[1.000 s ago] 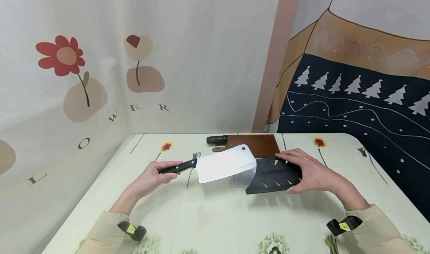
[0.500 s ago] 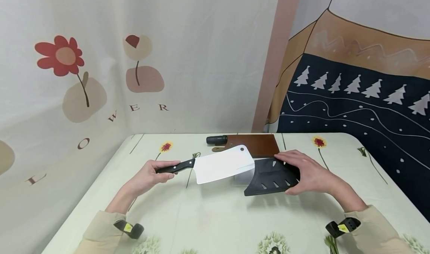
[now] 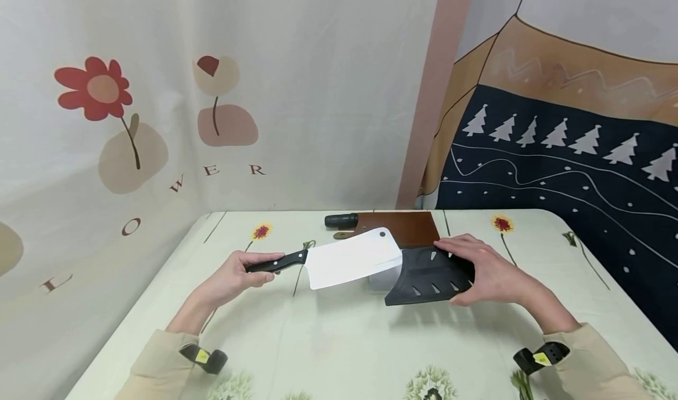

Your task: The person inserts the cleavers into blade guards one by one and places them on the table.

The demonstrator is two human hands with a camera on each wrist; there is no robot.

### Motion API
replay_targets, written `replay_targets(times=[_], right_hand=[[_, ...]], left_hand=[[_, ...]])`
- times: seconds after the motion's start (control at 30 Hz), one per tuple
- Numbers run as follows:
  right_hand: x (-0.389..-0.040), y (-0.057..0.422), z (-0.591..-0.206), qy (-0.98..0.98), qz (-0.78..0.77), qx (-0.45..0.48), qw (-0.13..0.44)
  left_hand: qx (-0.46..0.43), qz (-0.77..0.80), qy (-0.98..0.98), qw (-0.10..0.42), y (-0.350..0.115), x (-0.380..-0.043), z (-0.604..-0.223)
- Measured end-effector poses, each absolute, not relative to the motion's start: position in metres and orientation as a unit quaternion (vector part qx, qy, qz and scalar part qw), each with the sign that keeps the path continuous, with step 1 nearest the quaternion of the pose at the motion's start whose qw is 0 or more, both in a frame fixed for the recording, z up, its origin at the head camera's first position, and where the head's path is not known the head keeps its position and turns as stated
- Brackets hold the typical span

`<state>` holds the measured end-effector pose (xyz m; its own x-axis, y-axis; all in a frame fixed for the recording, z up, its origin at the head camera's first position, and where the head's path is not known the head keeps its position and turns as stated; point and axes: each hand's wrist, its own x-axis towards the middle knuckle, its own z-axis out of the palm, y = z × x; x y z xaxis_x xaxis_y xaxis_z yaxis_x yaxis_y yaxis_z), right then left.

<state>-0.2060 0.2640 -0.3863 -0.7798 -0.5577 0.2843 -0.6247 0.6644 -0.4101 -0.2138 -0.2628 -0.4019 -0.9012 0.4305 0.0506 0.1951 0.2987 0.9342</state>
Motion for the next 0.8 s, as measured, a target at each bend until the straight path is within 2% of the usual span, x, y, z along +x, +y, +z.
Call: replay_targets(times=[0.27, 0.5, 0.8], right_hand=[[-0.2059, 0.2692, -0.3849, -0.913, 0.257, 0.309, 0.069], [-0.2072, 0.2699, -0.3881, -0.906, 0.259, 0.326, 0.077], [-0.2053, 0.2647, -0.394, -0.899, 0.267, 0.342, 0.065]], left_hand=[[0.239, 0.553, 0.785, 0.142, -0.2568, -0.2125, -0.4019], [0.246, 0.552, 0.784, 0.142, -0.2576, -0.2143, -0.4032], [0.271, 0.544, 0.776, 0.169, -0.2597, -0.2185, -0.4013]])
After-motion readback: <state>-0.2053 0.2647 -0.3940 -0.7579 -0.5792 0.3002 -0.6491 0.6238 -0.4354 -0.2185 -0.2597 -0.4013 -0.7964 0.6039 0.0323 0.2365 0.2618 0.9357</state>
